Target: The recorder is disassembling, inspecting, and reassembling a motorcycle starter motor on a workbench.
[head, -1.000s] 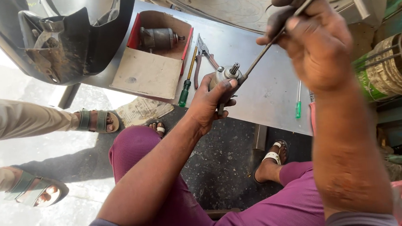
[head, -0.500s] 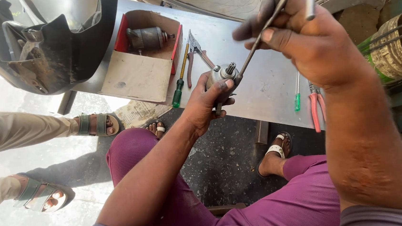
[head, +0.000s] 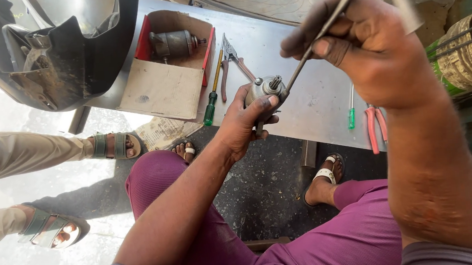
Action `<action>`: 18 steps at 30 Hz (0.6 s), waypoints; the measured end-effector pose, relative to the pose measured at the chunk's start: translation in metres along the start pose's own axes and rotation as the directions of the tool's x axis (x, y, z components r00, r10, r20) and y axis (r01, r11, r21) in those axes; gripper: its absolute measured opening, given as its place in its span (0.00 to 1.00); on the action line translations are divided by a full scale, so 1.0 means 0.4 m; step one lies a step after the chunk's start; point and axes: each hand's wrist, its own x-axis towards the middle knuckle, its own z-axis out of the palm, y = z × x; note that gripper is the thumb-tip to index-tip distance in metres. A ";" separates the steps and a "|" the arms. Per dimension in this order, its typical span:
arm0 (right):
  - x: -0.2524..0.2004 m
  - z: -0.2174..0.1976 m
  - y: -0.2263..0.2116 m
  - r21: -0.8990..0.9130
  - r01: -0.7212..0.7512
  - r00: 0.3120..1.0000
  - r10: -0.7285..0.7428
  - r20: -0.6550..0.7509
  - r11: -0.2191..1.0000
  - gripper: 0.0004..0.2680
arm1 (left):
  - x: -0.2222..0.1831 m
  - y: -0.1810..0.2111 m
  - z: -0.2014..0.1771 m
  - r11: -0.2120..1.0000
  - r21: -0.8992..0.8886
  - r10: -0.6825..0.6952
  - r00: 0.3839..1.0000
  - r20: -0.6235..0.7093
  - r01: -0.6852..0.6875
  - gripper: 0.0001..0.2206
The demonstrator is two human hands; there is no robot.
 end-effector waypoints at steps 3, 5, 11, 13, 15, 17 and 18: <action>-0.018 0.023 0.023 -0.152 0.076 0.987 -0.096 -0.132 0.986 0.07 | 0.000 -0.003 -0.002 1.000 0.023 0.005 1.000 -0.015 -0.005 0.45; -0.035 0.034 0.040 -0.170 0.084 0.974 -0.117 -0.195 0.982 0.08 | 0.004 -0.008 -0.003 1.000 0.029 0.014 1.000 -0.017 -0.013 0.45; -0.059 0.072 0.031 -0.294 0.141 0.901 -0.246 -0.358 0.945 0.11 | -0.001 -0.005 0.004 0.999 0.039 0.029 0.999 -0.023 -0.028 0.46; -0.069 0.077 0.023 -0.223 0.188 0.887 -0.263 -0.379 0.956 0.14 | -0.001 0.002 0.007 0.998 0.027 0.051 0.998 -0.022 -0.050 0.47; -0.093 0.073 0.032 -0.043 0.428 0.804 -0.402 -0.438 0.903 0.25 | -0.003 0.013 0.007 0.995 0.065 0.084 0.993 -0.086 -0.078 0.47; -0.198 0.026 0.065 -0.244 0.344 0.786 -0.420 -0.454 0.907 0.17 | -0.002 0.013 -0.001 0.972 0.162 0.190 0.977 -0.096 -0.172 0.46; -0.248 0.000 0.083 -0.432 0.235 0.763 -0.440 -0.474 0.871 0.10 | -0.002 0.013 -0.007 0.931 0.264 0.285 0.954 -0.092 -0.253 0.45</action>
